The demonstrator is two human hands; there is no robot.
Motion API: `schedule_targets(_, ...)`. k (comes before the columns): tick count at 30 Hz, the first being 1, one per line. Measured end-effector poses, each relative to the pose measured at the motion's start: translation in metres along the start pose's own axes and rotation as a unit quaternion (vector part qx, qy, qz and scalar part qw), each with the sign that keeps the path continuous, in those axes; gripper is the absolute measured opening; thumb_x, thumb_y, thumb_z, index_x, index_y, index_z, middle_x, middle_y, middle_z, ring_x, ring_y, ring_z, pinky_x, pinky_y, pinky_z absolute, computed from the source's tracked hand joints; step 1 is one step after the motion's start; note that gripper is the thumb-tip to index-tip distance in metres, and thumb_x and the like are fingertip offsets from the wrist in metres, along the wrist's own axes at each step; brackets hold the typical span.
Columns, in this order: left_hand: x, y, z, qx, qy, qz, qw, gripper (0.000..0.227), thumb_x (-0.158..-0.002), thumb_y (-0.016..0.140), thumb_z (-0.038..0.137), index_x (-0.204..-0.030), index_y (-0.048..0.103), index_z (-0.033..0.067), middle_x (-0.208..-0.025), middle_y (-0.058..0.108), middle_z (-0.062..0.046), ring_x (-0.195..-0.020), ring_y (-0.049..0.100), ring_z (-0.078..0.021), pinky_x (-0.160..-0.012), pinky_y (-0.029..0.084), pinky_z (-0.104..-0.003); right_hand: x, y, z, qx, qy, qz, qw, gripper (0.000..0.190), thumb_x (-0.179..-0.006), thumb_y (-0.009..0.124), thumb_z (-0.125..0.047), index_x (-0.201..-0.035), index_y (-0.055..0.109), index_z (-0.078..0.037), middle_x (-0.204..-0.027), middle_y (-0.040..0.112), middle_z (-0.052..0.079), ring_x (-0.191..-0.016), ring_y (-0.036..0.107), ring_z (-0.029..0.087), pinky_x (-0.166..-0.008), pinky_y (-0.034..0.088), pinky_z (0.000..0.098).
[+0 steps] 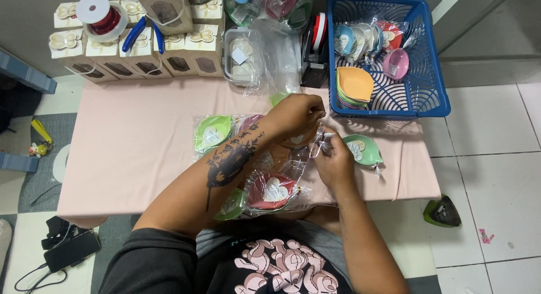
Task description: The person is packing small, colorful, leaf-shaped and heart-shaped plastic containers into a clear plastic bag, arranging them neatly.
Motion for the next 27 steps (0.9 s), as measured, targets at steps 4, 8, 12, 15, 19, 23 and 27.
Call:
schedule_targets(4,0.001,-0.002,0.001,-0.001,0.006,0.000,1.000,0.016,-0.097,0.066,0.025,-0.103,0.076,0.0148,-0.096,0.079,-0.013,-0.100,0.076,-0.0398,-0.087,0.060,-0.053,0.013,0.003,-0.038,-0.062,0.030,-0.009,0.998,0.063,-0.093,0.067,-0.010,-0.152,0.051,-0.028,-0.150,0.058,0.022,-0.120,0.066,0.047,-0.098,0.063,0.0479)
schedule_targets(8,0.001,0.000,0.000,-0.010,0.006,0.000,1.000,0.015,-0.097,0.066,0.024,-0.105,0.076,0.0159,-0.098,0.080,-0.011,-0.101,0.076,-0.0376,-0.088,0.060,-0.052,0.012,0.004,-0.034,-0.069,-0.013,-0.018,0.997,0.056,-0.096,0.067,-0.012,-0.148,0.054,-0.027,-0.153,0.055,0.023,-0.115,0.068,0.051,-0.093,0.064,0.0486)
schedule_targets(12,0.003,-0.002,0.004,-0.004,0.004,0.000,1.000,0.015,-0.097,0.067,0.023,-0.107,0.076,0.0156,-0.100,0.080,-0.011,-0.103,0.076,-0.0374,-0.090,0.060,-0.052,0.005,0.004,-0.019,-0.086,-0.063,-0.008,0.994,0.046,-0.103,0.061,-0.012,-0.147,0.056,-0.023,-0.147,0.058,0.019,-0.105,0.073,0.037,-0.080,0.067,0.0392)
schedule_targets(15,0.002,0.003,-0.001,-0.009,0.013,0.001,1.000,0.016,-0.098,0.065,0.024,-0.108,0.074,0.0159,-0.102,0.080,-0.011,-0.101,0.076,-0.0377,-0.088,0.061,-0.051,0.001,0.005,0.003,-0.066,-0.102,0.021,0.992,0.037,-0.104,0.060,-0.010,-0.140,0.061,-0.021,-0.135,0.066,0.015,-0.090,0.077,0.029,-0.068,0.066,0.0333)
schedule_targets(19,0.002,0.004,-0.003,-0.027,0.024,-0.001,0.999,0.018,-0.098,0.065,0.026,-0.112,0.073,0.0189,-0.106,0.078,-0.009,-0.103,0.076,-0.0346,-0.088,0.062,-0.049,0.007,0.003,-0.008,-0.064,-0.097,0.026,0.993,0.032,-0.106,0.058,-0.011,-0.137,0.061,-0.017,-0.116,0.071,0.010,-0.077,0.074,0.019,-0.061,0.063,0.0286)
schedule_targets(23,0.029,-0.018,0.022,-0.128,0.051,-0.041,0.990,0.046,-0.099,0.066,0.028,-0.140,0.057,0.0111,-0.131,0.066,-0.024,-0.116,0.069,-0.0473,-0.095,0.059,-0.057,0.003,-0.001,-0.011,-0.093,-0.046,0.023,0.994,0.037,-0.102,0.057,-0.009,-0.138,0.058,-0.016,-0.132,0.066,0.018,-0.107,0.073,0.031,-0.091,0.061,0.0417)
schedule_targets(27,0.051,-0.024,0.002,-0.219,0.025,-0.085,0.972,0.064,-0.096,0.069,0.032,-0.153,0.050,0.0103,-0.138,0.062,-0.027,-0.124,0.065,-0.0491,-0.102,0.053,-0.062,0.004,0.000,0.000,-0.183,0.116,-0.033,0.976,0.047,-0.102,0.063,-0.017,-0.148,0.050,-0.022,-0.137,0.063,0.015,-0.114,0.070,0.026,-0.092,0.062,0.0408)
Point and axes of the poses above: each hand's wrist, its own x-axis away from the middle knuckle, its own y-axis out of the palm, z = x × y, the point moved 5 cm from there along -x, towards the middle knuckle
